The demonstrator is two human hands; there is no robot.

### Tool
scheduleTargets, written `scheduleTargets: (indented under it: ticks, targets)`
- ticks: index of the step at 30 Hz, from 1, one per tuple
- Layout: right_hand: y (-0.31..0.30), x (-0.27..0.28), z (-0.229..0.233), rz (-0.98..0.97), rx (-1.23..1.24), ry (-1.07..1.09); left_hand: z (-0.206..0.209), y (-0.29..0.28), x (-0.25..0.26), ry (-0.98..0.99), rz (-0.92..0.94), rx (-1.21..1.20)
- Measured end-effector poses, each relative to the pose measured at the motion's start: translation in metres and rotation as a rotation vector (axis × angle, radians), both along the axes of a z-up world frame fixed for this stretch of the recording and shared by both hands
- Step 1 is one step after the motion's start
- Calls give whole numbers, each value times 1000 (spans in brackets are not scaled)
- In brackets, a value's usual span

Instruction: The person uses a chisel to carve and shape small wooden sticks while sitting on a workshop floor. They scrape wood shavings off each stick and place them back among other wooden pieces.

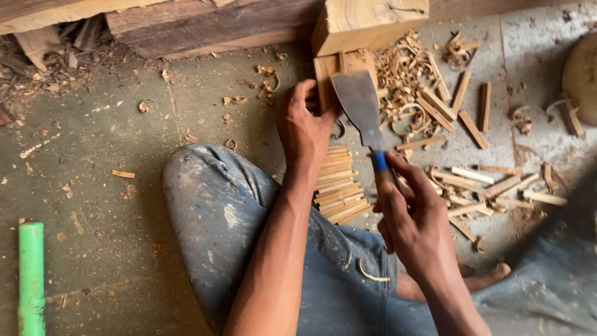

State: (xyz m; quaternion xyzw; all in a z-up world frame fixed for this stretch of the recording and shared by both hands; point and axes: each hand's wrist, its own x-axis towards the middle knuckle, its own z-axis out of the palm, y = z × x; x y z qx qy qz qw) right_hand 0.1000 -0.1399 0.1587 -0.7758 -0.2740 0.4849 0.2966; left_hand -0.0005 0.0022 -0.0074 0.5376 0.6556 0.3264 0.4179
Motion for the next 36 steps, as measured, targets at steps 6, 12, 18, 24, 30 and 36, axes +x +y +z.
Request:
scheduleTargets:
  ticks: [6, 12, 18, 24, 30, 36]
  targets:
    - [-29, 2, -1, -17, -34, 20, 4, 0, 1, 6, 20, -7]
    - [-38, 11, -13, -77, -71, 41, 12, 1, -1, 88, 28, 78]
    - [-42, 4, -13, -55, -11, 32, 12, -3, 0, 36, 26, 98]
    - [-52, 9, -33, -56, -23, 10, 8, -2, 0, 85, 42, 85]
    - [-52, 0, -19, 29, 66, -70, 9, 3, -1, 107, 26, 108]
    - [-4, 2, -16, 15, 68, -28, -11, -6, 0, -28, 36, 152]
